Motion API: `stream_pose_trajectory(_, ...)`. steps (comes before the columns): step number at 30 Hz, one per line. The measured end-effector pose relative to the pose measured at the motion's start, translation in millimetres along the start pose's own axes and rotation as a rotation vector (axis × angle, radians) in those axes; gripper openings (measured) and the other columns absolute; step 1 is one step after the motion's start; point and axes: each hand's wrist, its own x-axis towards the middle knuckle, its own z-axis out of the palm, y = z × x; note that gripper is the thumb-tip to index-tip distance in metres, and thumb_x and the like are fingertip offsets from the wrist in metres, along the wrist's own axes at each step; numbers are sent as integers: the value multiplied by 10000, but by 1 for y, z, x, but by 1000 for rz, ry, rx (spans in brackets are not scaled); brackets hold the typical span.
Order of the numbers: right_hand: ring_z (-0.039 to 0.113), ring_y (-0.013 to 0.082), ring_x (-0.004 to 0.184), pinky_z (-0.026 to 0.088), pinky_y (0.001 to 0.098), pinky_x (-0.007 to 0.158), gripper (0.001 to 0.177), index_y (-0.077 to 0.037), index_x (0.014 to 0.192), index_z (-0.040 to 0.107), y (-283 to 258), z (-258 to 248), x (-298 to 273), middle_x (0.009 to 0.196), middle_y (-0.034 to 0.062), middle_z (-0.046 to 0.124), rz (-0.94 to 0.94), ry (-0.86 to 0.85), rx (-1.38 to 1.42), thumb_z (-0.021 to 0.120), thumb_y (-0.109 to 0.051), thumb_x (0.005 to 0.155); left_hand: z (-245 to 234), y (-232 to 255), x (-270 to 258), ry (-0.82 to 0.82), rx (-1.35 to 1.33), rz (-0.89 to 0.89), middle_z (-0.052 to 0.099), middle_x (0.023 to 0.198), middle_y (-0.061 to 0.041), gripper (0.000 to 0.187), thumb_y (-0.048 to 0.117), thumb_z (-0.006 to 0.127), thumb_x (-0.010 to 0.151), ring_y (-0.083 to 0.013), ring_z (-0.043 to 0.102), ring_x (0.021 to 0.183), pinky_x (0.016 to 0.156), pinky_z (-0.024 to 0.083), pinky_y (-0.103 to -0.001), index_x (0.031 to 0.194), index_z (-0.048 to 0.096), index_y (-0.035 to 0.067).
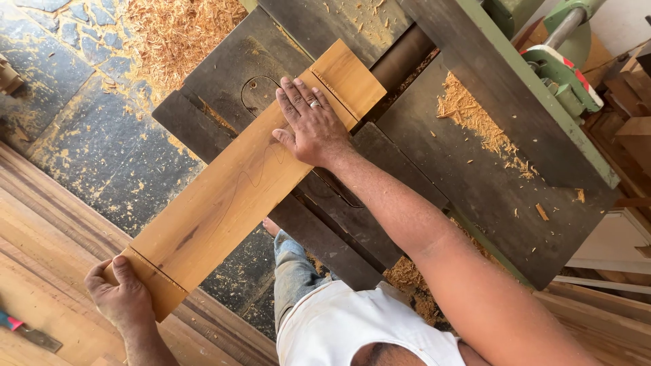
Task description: Flattening and smoothing a wood plank using a stationary jointer machine.
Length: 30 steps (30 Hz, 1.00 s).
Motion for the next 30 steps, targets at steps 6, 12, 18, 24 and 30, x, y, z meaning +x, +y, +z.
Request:
stream_pose_trajectory(6, 114, 297, 1585, 116, 489, 1294, 818, -64, 1634, 178, -2, -2, 6, 1713, 137, 136, 7, -8, -8, 384, -610, 1062, 0, 15, 7, -5, 24, -17, 601, 1217, -104, 420, 394, 726, 1159, -204, 569, 1156, 1023, 477, -347, 1261, 572, 17)
stream_pose_trajectory(12, 115, 288, 1585, 103, 474, 1293, 820, -73, 1632, 171, -5, 0, 18, 1713, 122, 142, 11, -19, -22, 360, -625, 1055, -1, 26, 11, -6, 6, -54, 629, 1165, -79, 469, 442, 728, 1110, -196, 616, 1068, 941, 525, -334, 1251, 560, 27)
stream_pose_trajectory(18, 116, 280, 1595, 104, 464, 1299, 814, -84, 1640, 127, -14, 8, 59, 1735, 100, 129, -108, -27, -23, 331, -622, 1064, -11, -9, -11, 15, -24, -91, 605, 1117, -97, 579, 517, 713, 1056, -210, 618, 1037, 912, 553, -349, 1249, 521, 6)
stream_pose_trajectory(24, 204, 336, 1567, 198, 525, 1265, 828, -79, 1622, 218, -71, 32, -24, 1700, 144, 212, -200, 183, 0, 441, -619, 1036, -81, -128, -76, 87, 126, 164, 568, 1222, -181, 454, 358, 635, 1175, -254, 534, 1107, 1076, 459, -386, 1290, 556, -75)
stream_pose_trajectory(30, 318, 391, 1474, 276, 582, 1187, 757, 35, 1415, 434, -58, -18, -160, 1557, 204, 385, 14, -199, 91, 586, -548, 957, -85, -186, -173, 24, -212, -47, 641, 1132, -128, 471, 284, 719, 1172, -225, 665, 1072, 1055, 545, -308, 1359, 466, -66)
